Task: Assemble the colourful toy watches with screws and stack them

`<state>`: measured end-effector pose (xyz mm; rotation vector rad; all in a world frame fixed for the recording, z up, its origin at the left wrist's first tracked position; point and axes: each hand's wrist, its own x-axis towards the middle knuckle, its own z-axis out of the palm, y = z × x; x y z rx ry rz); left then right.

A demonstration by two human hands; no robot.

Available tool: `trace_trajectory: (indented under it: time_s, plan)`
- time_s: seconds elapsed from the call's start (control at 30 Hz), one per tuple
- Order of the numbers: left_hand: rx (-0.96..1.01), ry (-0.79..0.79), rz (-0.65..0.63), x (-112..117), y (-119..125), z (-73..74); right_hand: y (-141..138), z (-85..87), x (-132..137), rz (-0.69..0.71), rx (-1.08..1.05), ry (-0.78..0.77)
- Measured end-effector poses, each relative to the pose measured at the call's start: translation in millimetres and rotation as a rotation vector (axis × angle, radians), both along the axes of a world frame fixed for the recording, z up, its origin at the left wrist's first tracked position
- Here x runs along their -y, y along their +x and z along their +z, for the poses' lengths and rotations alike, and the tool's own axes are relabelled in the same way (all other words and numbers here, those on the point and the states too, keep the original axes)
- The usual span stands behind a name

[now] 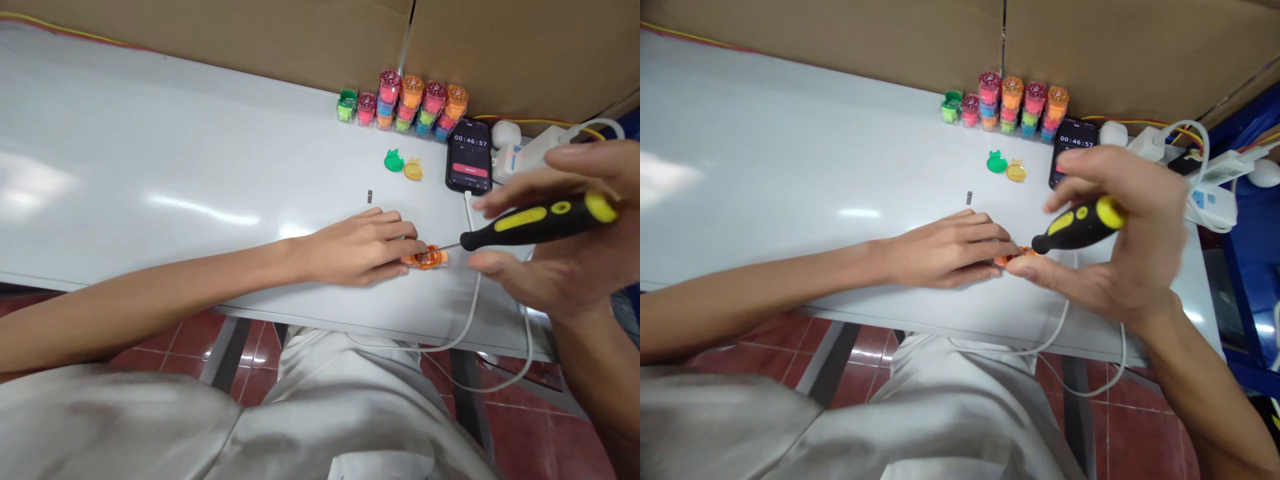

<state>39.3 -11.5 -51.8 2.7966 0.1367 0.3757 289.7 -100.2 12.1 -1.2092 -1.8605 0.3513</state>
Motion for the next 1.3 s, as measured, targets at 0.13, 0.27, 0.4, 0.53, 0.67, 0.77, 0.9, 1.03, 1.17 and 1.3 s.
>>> trace_trajectory:
  time_s: [0.13,0.27,0.4,0.53,0.67,0.77,0.9,1.03,1.17,1.3]
  plan:
    - [-0.007,0.030,-0.001,1.4,0.4,-0.2,-10.9,-10.6,-3.4,0.096,-0.076,0.060]
    - [-0.010,0.041,0.003,1.4,0.0,-0.9,-7.9,-13.3,0.7,0.013,0.172,0.202]
    - [-0.035,0.036,0.003,1.5,-0.5,-0.6,-7.0,-13.9,1.8,-0.020,0.167,0.211]
    - [-0.043,0.030,0.015,-2.4,-3.9,1.4,-8.5,-17.1,-13.5,0.044,-0.178,0.105]
    - [-0.013,-0.073,0.063,-15.1,-13.0,11.1,5.4,-26.0,-37.2,-0.130,-0.354,0.138]
    - [0.037,-0.183,0.110,-27.9,-20.8,21.5,15.3,-37.2,-46.9,-0.147,-0.426,-0.068]
    - [0.109,-0.146,0.286,-45.2,-28.5,25.7,10.3,-50.4,-42.8,-0.130,-0.299,-0.348]
    - [0.059,-0.079,0.398,-57.1,-30.7,16.0,-3.1,-56.7,-32.8,0.001,-0.182,-0.492]
    - [0.029,-0.043,0.366,-61.4,-28.9,5.5,-9.3,-57.3,-28.9,0.054,-0.042,-0.526]
    - [-0.002,-0.017,0.356,-63.3,-28.2,2.8,-10.7,-57.1,-26.9,0.069,0.006,-0.512]
